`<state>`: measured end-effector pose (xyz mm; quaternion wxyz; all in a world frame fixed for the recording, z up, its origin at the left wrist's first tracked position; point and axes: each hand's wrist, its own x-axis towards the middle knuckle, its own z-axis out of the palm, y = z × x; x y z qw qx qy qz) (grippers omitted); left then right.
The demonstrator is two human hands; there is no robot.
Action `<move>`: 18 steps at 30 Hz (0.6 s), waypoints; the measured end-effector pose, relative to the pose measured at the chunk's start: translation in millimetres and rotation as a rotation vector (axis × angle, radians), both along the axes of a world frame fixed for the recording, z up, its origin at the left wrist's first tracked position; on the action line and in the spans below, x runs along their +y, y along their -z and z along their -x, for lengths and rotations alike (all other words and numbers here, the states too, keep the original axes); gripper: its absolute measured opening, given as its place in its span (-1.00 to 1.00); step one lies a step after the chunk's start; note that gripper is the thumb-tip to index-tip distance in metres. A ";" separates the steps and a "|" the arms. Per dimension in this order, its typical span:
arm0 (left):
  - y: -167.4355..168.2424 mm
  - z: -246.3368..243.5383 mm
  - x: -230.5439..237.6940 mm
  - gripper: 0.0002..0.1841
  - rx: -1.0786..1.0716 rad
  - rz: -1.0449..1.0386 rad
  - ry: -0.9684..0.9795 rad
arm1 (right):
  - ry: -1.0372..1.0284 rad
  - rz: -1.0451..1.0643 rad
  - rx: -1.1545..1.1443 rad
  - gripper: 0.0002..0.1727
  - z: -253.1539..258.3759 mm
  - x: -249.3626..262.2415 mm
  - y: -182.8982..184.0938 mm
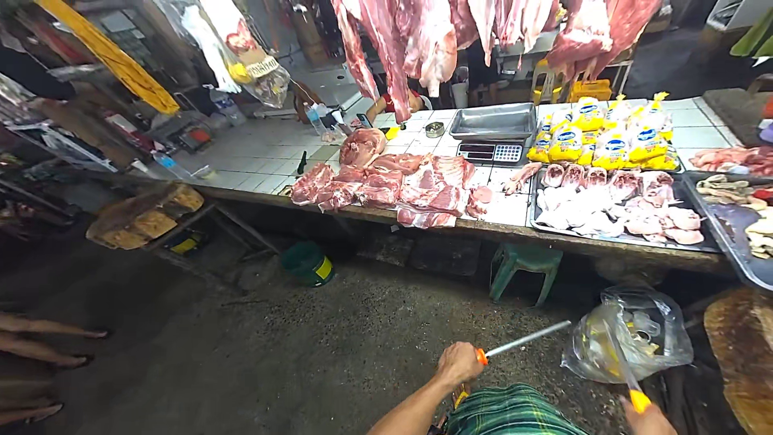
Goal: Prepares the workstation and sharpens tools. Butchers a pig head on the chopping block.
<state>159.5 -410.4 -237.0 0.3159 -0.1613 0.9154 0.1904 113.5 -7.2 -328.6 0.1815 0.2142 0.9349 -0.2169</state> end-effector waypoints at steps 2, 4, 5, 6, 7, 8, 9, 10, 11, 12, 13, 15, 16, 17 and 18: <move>-8.1 -21.6 10.1 -0.60 -0.014 -0.083 0.046 | -0.210 -0.015 0.231 -0.40 21.7 -35.6 -32.5; -15.2 -39.5 18.4 -0.61 0.008 -0.151 0.036 | -0.468 -0.027 0.505 -0.60 32.7 -57.6 -52.3; -18.0 -46.4 18.3 -0.61 0.026 -0.158 0.009 | -0.547 -0.009 0.592 -0.66 36.3 -58.7 -48.8; -20.9 -52.5 15.9 -0.61 0.035 -0.145 -0.024 | -0.549 0.026 0.575 -0.68 35.9 -53.2 -40.0; -22.7 -57.2 12.5 -0.61 0.035 -0.118 -0.064 | -0.471 0.063 0.457 -0.65 33.2 -41.5 -29.8; -22.3 -60.5 8.6 -0.61 0.032 -0.087 -0.101 | -0.343 0.078 0.294 -0.57 32.2 -26.1 -18.9; -19.7 -63.0 4.9 -0.61 0.026 -0.053 -0.127 | -0.217 0.059 0.171 -0.50 32.3 -11.6 -9.1; -17.3 -63.8 1.3 -0.61 0.020 -0.030 -0.141 | -0.126 0.023 0.111 -0.43 34.1 -4.8 -3.1; -14.7 -62.7 -2.0 -0.61 0.026 -0.018 -0.141 | -0.093 -0.001 0.118 -0.40 36.9 -9.5 -4.2; -12.2 -61.8 -2.9 -0.61 0.036 -0.021 -0.127 | -0.128 0.001 0.166 -0.42 37.1 -22.4 -11.8; -9.6 -61.5 -0.6 -0.62 0.047 -0.042 -0.109 | -0.215 0.018 0.239 -0.47 35.8 -38.4 -23.0; -5.7 -56.9 5.4 -0.62 0.065 -0.121 -0.086 | -0.440 0.036 0.405 -0.62 41.2 -66.9 -39.3; -4.2 -52.7 6.6 -0.61 0.074 -0.162 -0.091 | -0.523 0.041 0.459 -0.66 46.1 -70.8 -37.8; -3.3 -48.6 5.3 -0.59 0.076 -0.192 -0.111 | -0.526 0.065 0.450 -0.67 48.0 -66.0 -29.7; -2.3 -44.7 1.4 -0.56 0.078 -0.205 -0.141 | -0.439 0.113 0.370 -0.64 45.9 -53.3 -18.8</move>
